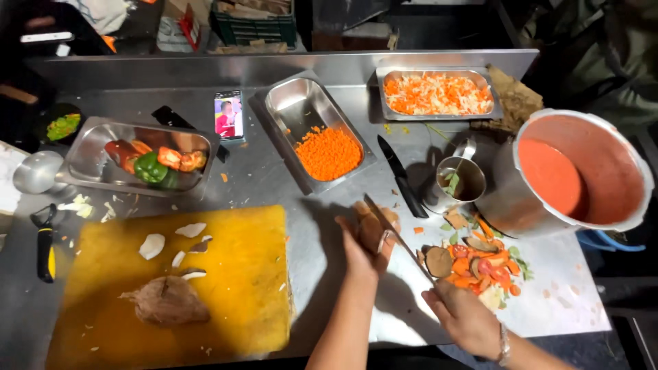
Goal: The person cracks open coconuts at a stainless steel prep counter, striking whole coconuts with a cleaver and prying the husk apart by hand to extract the white coconut flesh. They set the opened halves and shell pieces aside on the counter among vegetable trimmings.
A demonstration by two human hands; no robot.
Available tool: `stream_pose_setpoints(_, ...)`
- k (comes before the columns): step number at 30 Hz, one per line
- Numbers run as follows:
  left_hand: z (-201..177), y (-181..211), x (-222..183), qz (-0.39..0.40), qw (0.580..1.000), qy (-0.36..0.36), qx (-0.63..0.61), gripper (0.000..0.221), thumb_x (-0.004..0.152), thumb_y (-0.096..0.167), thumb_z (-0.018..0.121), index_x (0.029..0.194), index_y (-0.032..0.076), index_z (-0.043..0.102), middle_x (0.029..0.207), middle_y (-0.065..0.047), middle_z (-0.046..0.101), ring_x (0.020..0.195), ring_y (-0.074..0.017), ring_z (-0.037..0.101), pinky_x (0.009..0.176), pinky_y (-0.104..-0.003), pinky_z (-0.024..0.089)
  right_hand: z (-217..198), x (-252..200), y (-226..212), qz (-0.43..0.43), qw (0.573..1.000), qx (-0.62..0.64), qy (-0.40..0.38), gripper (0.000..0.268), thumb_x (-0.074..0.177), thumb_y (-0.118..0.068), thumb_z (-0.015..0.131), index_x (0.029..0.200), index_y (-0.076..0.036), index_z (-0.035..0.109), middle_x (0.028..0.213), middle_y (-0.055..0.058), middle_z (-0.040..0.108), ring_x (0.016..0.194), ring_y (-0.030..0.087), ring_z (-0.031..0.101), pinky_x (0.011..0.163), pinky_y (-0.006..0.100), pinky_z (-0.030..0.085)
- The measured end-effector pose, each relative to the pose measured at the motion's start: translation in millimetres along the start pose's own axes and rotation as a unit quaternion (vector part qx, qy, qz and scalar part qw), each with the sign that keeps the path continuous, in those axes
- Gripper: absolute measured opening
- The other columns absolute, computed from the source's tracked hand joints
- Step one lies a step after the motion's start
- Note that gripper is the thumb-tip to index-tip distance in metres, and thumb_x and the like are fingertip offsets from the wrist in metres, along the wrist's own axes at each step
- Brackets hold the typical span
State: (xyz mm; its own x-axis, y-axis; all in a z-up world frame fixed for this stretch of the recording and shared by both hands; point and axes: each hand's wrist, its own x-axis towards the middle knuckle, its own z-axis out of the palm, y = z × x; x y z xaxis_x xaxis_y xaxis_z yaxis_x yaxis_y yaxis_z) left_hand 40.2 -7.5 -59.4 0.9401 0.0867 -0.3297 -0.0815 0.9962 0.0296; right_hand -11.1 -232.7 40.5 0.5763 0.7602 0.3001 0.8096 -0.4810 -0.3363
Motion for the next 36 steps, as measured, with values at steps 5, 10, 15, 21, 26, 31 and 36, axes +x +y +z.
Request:
stream_pose_setpoints(5, -40, -7, 6, -0.056, 0.998, 0.037, -0.022, 0.094, 0.089, 0.084, 0.051, 0.136, 0.003, 0.06, 0.121, -0.016, 0.066, 0.106, -0.0345, 0.065, 0.093, -0.053, 0.055, -19, 22, -39, 0.562, 0.753, 0.257, -0.228, 0.052, 0.104, -0.04, 0.057, 0.077, 0.004, 0.064, 0.056, 0.01, 0.055, 0.05, 0.02, 0.055, 0.051, 0.037, 0.046)
stream_pose_setpoints(10, 34, 16, -13, -0.036, 0.998, -0.008, -0.054, 0.075, 0.09, 0.067, 0.052, 0.13, 0.004, 0.058, 0.122, -0.019, 0.065, 0.115, -0.0409, 0.065, 0.099, -0.054, 0.057, -54, 67, -40, 0.449, 0.841, 0.291, -0.085, 0.034, 0.096, -0.033, 0.059, 0.08, -0.003, 0.062, 0.053, 0.004, 0.054, 0.043, 0.015, 0.054, 0.043, 0.034, 0.045)
stream_pose_setpoints(15, 28, 23, -15, 0.01, 1.0, 0.005, 0.014, 0.054, 0.097, 0.048, 0.055, 0.136, 0.012, 0.056, 0.133, -0.008, 0.061, 0.125, -0.0385, 0.061, 0.107, -0.052, 0.049, -38, 74, -27, 0.409, 0.87, 0.277, 0.005, 0.023, 0.092, -0.026, 0.067, 0.082, -0.005, 0.063, 0.052, 0.003, 0.052, 0.043, 0.011, 0.054, 0.04, 0.033, 0.046)
stream_pose_setpoints(21, 28, 25, -20, -0.056, 0.998, -0.022, 0.007, 0.057, 0.097, 0.047, 0.05, 0.135, 0.005, 0.059, 0.131, -0.014, 0.064, 0.122, -0.0326, 0.06, 0.107, -0.052, 0.045, -22, 72, -16, 0.386, 0.897, 0.213, 0.0, 0.028, 0.088, -0.031, 0.072, 0.083, -0.004, 0.064, 0.052, 0.003, 0.056, 0.044, 0.011, 0.054, 0.043, 0.032, 0.043)
stream_pose_setpoints(26, 13, 18, -14, -0.013, 0.999, -0.038, -0.036, 0.048, 0.1, 0.042, 0.045, 0.131, 0.007, 0.059, 0.126, -0.013, 0.065, 0.118, -0.0324, 0.059, 0.104, -0.055, 0.044, 18, 19, 18, 0.5, 0.802, 0.292, -0.151, 0.068, 0.106, -0.052, 0.049, 0.073, 0.004, 0.07, 0.049, 0.007, 0.062, 0.044, 0.012, 0.065, 0.047, 0.029, 0.052)
stream_pose_setpoints(31, 10, 30, -5, -0.064, 0.991, -0.004, 0.117, 0.059, 0.102, 0.056, 0.042, 0.136, 0.011, 0.059, 0.132, -0.009, 0.065, 0.124, -0.028, 0.059, 0.107, -0.053, 0.045, 2, 37, -1, 0.498, 0.796, 0.31, -0.149, 0.053, 0.099, -0.048, 0.057, 0.079, 0.001, 0.065, 0.052, 0.006, 0.055, 0.041, 0.016, 0.056, 0.043, 0.033, 0.046)
stream_pose_setpoints(36, 14, 18, -2, -0.124, 0.988, -0.01, 0.091, 0.054, 0.095, 0.047, 0.044, 0.135, 0.013, 0.058, 0.132, -0.01, 0.066, 0.121, -0.0306, 0.064, 0.105, -0.059, 0.048, -28, 61, -23, 0.507, 0.78, 0.336, -0.146, 0.029, 0.095, -0.041, 0.055, 0.089, -0.014, 0.066, 0.052, 0.005, 0.052, 0.038, 0.016, 0.055, 0.04, 0.034, 0.045)
